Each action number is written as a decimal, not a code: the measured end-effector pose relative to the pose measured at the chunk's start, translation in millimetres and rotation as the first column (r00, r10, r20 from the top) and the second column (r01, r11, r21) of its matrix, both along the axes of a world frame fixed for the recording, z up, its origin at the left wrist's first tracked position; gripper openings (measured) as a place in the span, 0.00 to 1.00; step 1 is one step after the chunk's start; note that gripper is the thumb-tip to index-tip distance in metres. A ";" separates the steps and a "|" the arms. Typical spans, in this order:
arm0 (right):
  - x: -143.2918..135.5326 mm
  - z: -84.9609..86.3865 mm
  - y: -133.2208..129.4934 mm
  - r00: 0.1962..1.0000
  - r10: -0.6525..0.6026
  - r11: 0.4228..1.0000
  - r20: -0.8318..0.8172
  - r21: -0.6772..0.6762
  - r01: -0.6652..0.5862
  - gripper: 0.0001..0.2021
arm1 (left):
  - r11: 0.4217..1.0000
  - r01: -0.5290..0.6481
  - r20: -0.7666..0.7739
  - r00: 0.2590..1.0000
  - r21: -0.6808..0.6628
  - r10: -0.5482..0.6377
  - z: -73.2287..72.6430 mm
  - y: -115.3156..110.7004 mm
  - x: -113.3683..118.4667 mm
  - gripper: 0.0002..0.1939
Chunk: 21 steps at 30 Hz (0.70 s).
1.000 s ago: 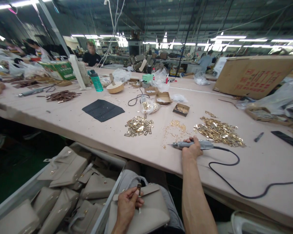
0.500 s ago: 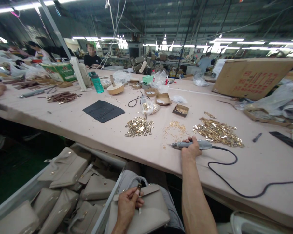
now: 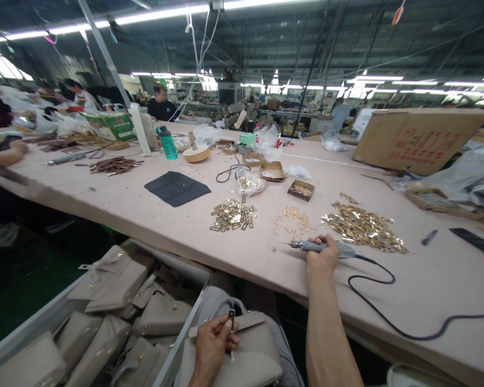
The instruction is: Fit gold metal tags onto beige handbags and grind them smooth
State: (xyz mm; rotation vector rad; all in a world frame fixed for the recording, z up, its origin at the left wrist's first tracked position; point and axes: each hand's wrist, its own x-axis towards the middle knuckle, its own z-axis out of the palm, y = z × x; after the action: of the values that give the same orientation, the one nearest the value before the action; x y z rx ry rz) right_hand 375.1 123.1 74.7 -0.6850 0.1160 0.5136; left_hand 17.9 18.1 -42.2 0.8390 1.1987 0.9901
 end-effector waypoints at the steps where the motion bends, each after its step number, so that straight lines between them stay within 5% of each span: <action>1: 3.8 1.5 -3.2 1.000 0.025 1.000 -0.003 0.015 -0.025 0.12 | 1.000 0.001 0.004 1.000 0.001 -0.001 0.0 0.0 0.0 0.33; 11: 9.5 1.4 -15.2 0.993 -0.119 0.992 -0.002 -0.037 0.119 0.14 | 1.000 0.015 0.019 1.000 -0.002 -0.015 -3.0 0.1 0.3 0.35; 21: -12.1 16.1 -33.3 0.999 -0.026 0.999 0.037 -0.038 0.028 0.12 | 1.000 0.024 0.030 0.999 0.009 -0.024 7.2 -2.2 -0.3 0.32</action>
State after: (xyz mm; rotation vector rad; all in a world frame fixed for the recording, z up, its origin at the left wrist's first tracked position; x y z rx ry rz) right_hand 362.9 89.7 90.8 -0.7297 0.1007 0.4736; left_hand 17.6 15.9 -35.0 0.8407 1.1572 0.9859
